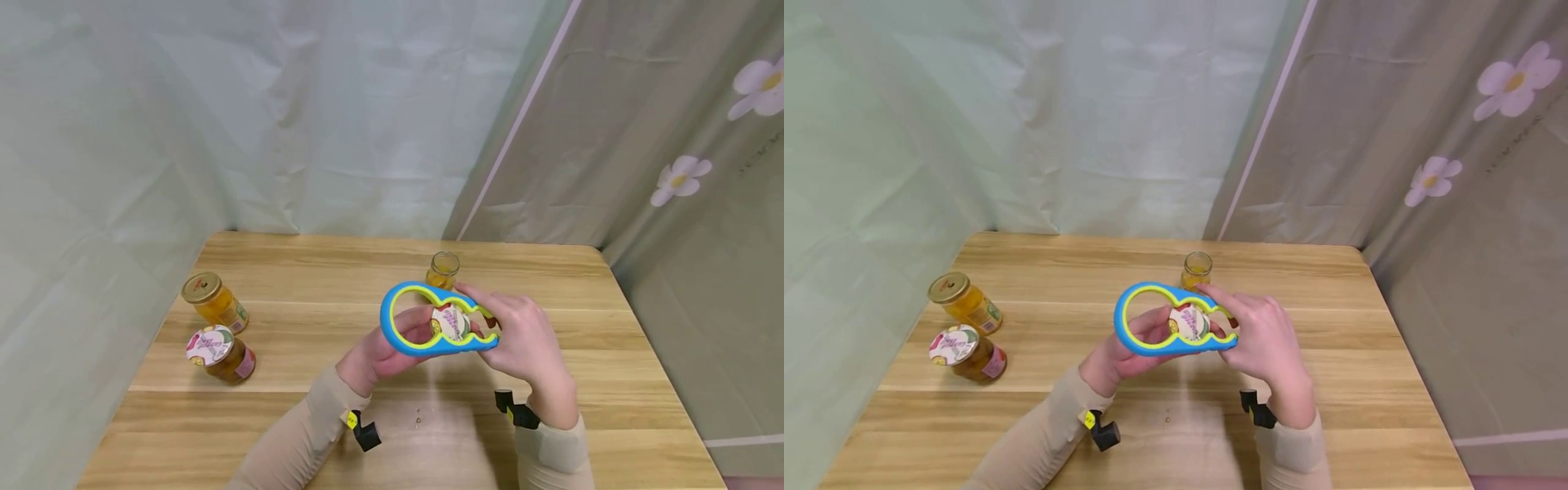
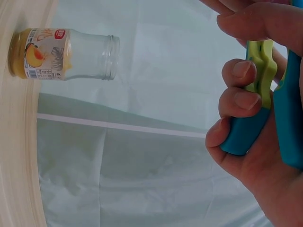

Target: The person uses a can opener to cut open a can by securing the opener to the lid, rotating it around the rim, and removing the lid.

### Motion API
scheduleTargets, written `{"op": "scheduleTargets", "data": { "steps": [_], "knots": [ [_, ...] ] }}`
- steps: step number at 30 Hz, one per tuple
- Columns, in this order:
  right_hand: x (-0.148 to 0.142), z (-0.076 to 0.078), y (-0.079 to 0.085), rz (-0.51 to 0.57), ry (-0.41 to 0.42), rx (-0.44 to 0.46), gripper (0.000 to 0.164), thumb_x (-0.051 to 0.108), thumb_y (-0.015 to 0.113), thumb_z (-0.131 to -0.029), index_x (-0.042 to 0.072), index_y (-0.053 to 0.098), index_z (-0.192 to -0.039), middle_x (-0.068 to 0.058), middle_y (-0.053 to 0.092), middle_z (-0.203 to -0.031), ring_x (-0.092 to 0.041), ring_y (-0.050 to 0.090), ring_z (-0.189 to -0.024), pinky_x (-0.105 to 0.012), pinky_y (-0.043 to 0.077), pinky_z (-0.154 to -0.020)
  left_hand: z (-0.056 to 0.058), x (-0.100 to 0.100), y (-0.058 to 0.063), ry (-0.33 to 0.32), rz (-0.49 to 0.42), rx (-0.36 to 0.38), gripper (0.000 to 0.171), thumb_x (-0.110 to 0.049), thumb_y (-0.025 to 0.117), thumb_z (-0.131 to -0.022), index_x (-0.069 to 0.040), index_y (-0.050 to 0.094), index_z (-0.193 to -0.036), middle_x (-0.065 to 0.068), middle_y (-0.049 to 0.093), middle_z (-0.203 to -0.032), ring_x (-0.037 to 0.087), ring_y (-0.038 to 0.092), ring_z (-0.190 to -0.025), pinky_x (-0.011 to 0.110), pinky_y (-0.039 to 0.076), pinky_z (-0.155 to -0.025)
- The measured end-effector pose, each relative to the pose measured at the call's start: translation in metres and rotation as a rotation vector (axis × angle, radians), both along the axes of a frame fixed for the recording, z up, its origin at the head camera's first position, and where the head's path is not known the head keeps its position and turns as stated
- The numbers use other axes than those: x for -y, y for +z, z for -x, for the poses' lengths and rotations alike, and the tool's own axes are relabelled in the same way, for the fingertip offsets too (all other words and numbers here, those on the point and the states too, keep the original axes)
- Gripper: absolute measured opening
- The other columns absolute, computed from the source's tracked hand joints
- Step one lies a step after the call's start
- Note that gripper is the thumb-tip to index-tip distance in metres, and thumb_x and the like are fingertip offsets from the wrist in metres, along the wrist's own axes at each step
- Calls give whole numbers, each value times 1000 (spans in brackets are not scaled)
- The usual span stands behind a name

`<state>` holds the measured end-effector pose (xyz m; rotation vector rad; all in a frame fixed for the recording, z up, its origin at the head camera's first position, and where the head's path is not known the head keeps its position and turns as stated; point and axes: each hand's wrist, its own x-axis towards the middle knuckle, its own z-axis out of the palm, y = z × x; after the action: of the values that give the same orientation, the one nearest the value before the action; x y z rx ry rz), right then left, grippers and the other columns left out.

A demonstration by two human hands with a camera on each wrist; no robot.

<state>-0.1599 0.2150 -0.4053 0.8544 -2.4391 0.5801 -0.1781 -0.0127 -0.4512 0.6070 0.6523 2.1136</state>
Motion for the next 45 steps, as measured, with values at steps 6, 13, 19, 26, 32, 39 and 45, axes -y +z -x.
{"op": "scheduleTargets", "data": {
  "steps": [6,13,19,26,32,39,45],
  "knots": [
    [0,-1,1,0,9,-3,67,17,69,-67,27,63,-133,15,47,-64,-2,40,-54,-26,37,-49,-2,0,0,7,7,1,57,-43,56,-101,-6,38,-140,10,51,-133,22,51,-119,27,47,-99],
    [2,1,0,8,36,19,69,15,70,-67,28,61,-135,15,49,-66,-2,42,-57,-26,39,-51,-1,3,-1,23,47,9,50,-39,49,-105,-6,37,-140,9,50,-132,20,52,-116,27,48,-98],
    [3,1,-3,11,64,30,72,15,72,-66,28,59,-137,15,47,-68,-2,41,-59,-26,38,-51,-1,6,-3,5,55,0,49,-37,50,-104,-4,39,-139,10,52,-131,21,53,-117,27,48,-98],
    [2,1,-4,-26,30,48,83,20,76,-65,31,52,-143,14,46,-71,-4,43,-62,-33,40,-62,1,6,-4,35,88,-18,52,-42,60,-98,-4,47,-132,8,57,-125,19,56,-112,26,50,-94],
    [-2,2,-4,-54,0,69,86,21,76,-66,34,48,-146,14,45,-72,-6,43,-63,-35,40,-65,5,6,-5,54,120,-29,50,-41,61,-98,-3,51,-129,9,59,-123,20,56,-110,26,50,-94],
    [-4,2,-8,-56,-5,58,88,27,80,-66,34,46,-147,14,46,-73,-6,43,-65,-34,39,-65,6,8,-9,87,153,-51,46,-40,63,-97,-6,55,-127,9,62,-121,21,59,-105,28,52,-90],
    [-4,2,-8,-29,5,34,88,27,80,-66,30,47,-147,13,46,-72,-6,43,-65,-36,40,-66,8,8,-13,133,94,-92,26,-26,54,-104,-11,58,-124,12,60,-124,26,58,-111,28,51,-88]
  ]
}}
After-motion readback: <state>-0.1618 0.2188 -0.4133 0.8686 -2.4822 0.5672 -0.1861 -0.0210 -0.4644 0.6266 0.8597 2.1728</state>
